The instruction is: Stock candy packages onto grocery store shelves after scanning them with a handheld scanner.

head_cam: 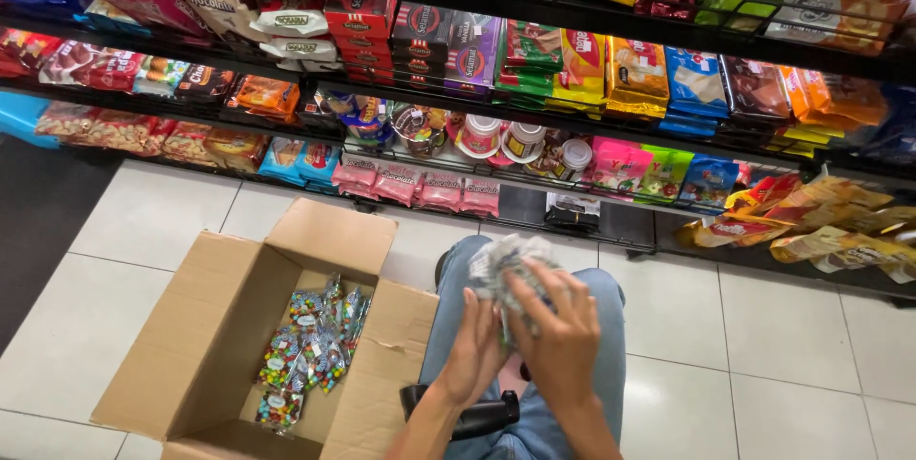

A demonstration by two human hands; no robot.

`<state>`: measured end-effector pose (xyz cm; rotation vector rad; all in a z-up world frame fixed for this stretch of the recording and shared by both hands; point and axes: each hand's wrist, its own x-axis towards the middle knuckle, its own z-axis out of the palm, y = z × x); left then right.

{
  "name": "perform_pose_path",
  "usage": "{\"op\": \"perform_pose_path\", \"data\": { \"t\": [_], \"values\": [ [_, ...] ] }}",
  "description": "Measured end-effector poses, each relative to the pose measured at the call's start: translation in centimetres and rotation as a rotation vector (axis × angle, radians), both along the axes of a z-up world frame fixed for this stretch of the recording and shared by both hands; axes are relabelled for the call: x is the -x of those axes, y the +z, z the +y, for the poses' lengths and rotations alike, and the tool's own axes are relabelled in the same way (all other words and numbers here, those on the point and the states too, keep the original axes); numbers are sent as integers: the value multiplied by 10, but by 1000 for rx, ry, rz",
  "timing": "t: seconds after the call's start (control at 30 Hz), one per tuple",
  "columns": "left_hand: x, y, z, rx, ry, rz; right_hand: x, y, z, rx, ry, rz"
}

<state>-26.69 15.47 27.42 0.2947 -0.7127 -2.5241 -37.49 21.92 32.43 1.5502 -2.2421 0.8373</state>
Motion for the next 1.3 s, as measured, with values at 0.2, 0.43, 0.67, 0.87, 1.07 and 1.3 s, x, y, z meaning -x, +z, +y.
{"op": "perform_pose_path", "data": {
  "t": [0.2,0.43,0.67,0.87,1.07,1.3],
  "values": [
    [-6,0,-13,-45,148,-32,-3,-11,13,-66,266,-46],
    [-9,11,-16,-140,155,113,17,-13,16,-123,100,-48],
    [-3,-12,-2,0,115,-85,-7,-12,6,-22,209,0],
    [-3,-43,2,19,173,-109,24,-12,2,24,58,-94],
    [-9,15,-18,-42,171,-106,58,-48,27,69,57,-552],
    [-7,-24,-22,-164,258,-239,79,-40,40,246,-264,-914]
  ]
}}
